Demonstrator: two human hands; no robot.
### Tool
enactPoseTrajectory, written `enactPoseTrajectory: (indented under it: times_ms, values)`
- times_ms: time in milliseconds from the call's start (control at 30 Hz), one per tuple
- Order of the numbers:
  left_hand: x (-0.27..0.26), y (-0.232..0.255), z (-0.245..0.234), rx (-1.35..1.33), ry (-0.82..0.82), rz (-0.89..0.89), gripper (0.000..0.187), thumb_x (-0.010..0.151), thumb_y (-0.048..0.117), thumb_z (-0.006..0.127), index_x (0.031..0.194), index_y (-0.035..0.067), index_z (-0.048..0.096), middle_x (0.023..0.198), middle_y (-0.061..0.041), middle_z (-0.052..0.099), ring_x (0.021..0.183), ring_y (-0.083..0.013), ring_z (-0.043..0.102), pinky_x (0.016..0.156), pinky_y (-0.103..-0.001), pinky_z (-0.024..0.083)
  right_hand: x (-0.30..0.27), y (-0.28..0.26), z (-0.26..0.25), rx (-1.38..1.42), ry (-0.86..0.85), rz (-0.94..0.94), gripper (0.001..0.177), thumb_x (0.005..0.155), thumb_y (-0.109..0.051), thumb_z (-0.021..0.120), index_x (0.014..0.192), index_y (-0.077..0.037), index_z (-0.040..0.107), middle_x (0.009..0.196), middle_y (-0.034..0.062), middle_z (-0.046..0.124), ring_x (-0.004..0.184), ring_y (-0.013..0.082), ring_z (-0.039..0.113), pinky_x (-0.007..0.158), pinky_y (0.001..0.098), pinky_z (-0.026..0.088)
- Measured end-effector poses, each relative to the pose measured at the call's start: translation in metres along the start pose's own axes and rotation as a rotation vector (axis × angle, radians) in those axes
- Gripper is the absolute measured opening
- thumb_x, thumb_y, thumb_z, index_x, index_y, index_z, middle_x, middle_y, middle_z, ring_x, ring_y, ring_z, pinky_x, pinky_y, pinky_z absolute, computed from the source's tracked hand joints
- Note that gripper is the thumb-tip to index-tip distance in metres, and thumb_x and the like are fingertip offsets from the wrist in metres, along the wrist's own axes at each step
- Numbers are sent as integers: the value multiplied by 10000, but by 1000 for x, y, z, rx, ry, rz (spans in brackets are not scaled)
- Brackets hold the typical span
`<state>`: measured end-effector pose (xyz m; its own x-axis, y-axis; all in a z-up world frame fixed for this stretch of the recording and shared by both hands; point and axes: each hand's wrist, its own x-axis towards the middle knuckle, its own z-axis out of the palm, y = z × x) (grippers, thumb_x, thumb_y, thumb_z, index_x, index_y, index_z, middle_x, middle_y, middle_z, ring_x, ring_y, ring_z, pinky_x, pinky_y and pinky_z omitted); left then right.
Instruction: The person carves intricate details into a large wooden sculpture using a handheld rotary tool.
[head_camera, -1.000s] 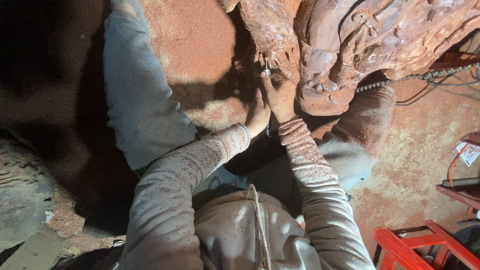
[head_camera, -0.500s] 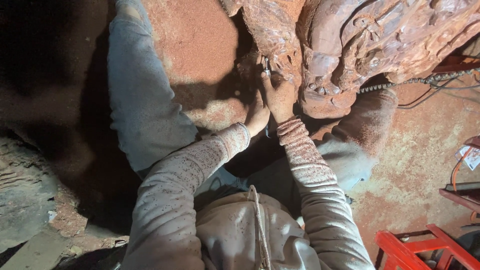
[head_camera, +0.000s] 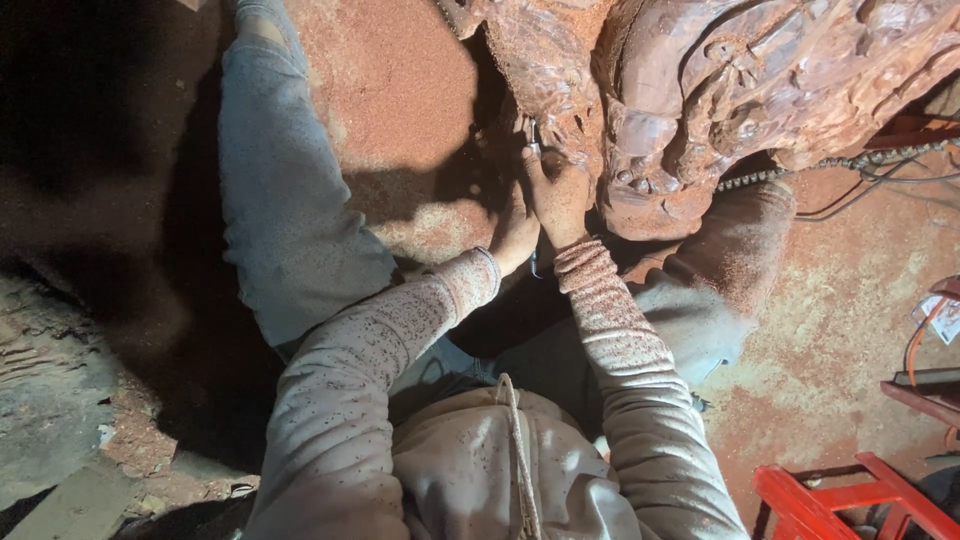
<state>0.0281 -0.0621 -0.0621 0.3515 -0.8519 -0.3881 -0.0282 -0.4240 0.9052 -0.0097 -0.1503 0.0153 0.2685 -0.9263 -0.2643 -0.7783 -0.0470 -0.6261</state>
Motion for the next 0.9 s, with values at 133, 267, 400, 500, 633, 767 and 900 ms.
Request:
enactPoseTrajectory:
  times_ms: [133, 267, 400, 500, 633, 767, 900]
  values:
    - [5, -19, 8, 6, -24, -41, 546, 1096, 298, 355, 1530, -17, 250, 1507, -360, 408, 1425, -452, 402, 1227, -546, 296, -1, -4, -3, 75, 40, 5, 432, 1017, -454, 638, 859, -73, 768, 733, 171, 732, 814, 330, 749, 678, 407, 518]
    - [-1, 10, -3, 5, -37, -53, 541, 1096, 318, 350, 1532, 17, 244, 1507, -361, 406, 1424, -458, 397, 1227, -552, 294, 1, -1, 0, 31, 46, 3, 452, 1012, -491, 635, 820, -100, 758, 694, 153, 718, 796, 350, 747, 648, 411, 512]
    - [3, -5, 0, 66, -46, -69, 569, 1095, 332, 359, 1531, -12, 231, 1426, -409, 468, 1339, -525, 478, 1162, -597, 376, 4, 9, 6, 53, 41, 0, 456, 1005, -497, 646, 771, -117, 741, 654, 137, 700, 726, 322, 737, 630, 381, 502]
    - [2, -16, 4, 54, -83, -96, 591, 1095, 350, 357, 1578, 71, 162, 1460, -358, 466, 1354, -476, 481, 1165, -572, 390, 3, 14, 4, 94, 63, -3, 479, 1018, -483, 622, 790, -75, 726, 675, 170, 696, 742, 325, 729, 626, 417, 488]
    - [9, -30, 12, 145, -119, -98, 574, 1092, 349, 341, 1570, 80, 170, 1442, -354, 488, 1333, -460, 513, 1154, -557, 414, 3, 22, 4, 147, 96, 24, 456, 1016, -451, 629, 783, -69, 717, 662, 158, 684, 713, 263, 694, 648, 394, 485]
    - [3, -4, 3, 174, -151, -132, 588, 1078, 370, 339, 1565, 68, 207, 1420, -364, 507, 1318, -472, 525, 1136, -559, 430, 1, 33, 5, 214, 95, 69, 422, 1020, -428, 629, 805, -80, 732, 685, 147, 698, 700, 255, 685, 652, 395, 497]
    - [7, -27, 11, 136, -148, -123, 576, 1074, 310, 365, 1568, 62, 206, 1483, -361, 447, 1361, -474, 480, 1158, -553, 401, -4, 33, 3, 248, 101, 102, 462, 1017, -427, 637, 795, -30, 713, 672, 182, 668, 708, 283, 673, 659, 433, 484]
